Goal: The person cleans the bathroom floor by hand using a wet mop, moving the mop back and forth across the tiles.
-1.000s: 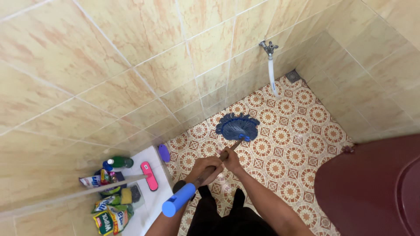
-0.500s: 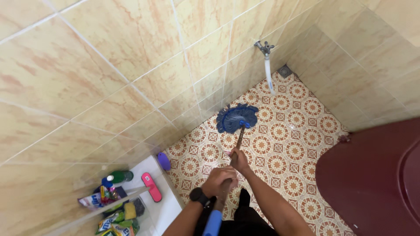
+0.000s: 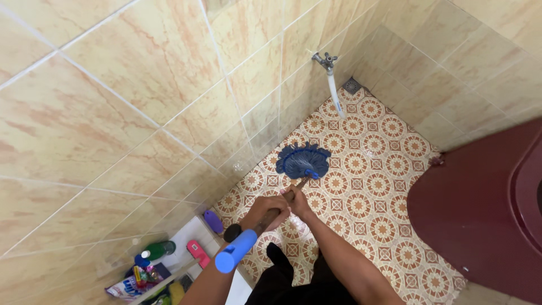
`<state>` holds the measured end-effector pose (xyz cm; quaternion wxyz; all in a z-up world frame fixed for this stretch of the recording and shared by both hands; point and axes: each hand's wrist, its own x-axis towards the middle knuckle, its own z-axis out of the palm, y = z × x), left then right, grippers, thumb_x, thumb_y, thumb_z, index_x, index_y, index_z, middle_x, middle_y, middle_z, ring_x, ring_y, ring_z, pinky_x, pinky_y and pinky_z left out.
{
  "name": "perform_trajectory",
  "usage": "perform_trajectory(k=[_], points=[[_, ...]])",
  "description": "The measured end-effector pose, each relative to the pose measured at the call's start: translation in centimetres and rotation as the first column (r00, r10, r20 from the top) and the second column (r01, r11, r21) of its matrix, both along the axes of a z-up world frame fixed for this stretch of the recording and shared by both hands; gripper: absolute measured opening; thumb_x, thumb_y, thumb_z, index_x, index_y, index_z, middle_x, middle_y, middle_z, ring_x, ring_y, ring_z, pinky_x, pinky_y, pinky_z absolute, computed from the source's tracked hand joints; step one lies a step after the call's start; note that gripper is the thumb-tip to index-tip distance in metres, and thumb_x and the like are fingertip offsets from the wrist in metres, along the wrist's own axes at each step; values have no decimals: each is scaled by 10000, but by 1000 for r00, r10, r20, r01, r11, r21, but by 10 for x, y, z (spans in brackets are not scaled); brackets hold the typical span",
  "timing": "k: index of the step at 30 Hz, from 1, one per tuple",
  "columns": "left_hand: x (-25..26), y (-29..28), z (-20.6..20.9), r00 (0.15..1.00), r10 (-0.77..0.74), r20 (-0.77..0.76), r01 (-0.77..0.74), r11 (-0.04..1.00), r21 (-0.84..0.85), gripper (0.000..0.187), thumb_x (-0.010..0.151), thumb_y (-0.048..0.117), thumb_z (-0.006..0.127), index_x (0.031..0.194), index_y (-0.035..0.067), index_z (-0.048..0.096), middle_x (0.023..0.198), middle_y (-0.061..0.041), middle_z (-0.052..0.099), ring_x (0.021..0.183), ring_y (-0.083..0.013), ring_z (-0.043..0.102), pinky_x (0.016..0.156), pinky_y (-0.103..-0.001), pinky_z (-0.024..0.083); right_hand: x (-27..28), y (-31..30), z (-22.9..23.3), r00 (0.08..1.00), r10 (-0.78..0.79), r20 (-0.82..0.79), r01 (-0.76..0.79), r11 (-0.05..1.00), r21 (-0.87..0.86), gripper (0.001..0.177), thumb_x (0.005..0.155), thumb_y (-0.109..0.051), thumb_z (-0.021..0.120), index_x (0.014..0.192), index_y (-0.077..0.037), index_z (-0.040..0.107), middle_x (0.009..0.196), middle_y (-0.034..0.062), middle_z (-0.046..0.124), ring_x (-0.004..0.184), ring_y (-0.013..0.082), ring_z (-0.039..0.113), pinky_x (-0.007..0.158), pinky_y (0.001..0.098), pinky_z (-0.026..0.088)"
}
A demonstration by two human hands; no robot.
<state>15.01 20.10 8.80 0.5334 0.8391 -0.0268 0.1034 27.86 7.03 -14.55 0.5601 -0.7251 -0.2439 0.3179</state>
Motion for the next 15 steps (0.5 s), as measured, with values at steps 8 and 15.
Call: perform_trajectory(k=[8, 15], points=[[9, -25, -44, 998, -20, 64, 29, 988, -155, 34, 851, 91, 698, 838, 65, 681, 814, -63, 678, 697, -200, 669, 622, -324, 511, 28, 0, -2, 980, -63, -190, 77, 995, 65, 220, 1015, -192, 672, 865, -50, 597, 834, -1, 614, 797, 89, 537, 707, 292, 477], [28, -67, -61, 996, -45, 76, 40, 997, 65, 136, 800, 59, 664, 715, 149, 608, 730, 2, 657, 688, -179, 648, 632, -321, 513, 55, -23, -2, 983, 56, 176, -25, 985, -173, 255, 1027, -180, 712, 836, -52, 600, 692, 76, 597, 657, 126, 526, 623, 309, 474]])
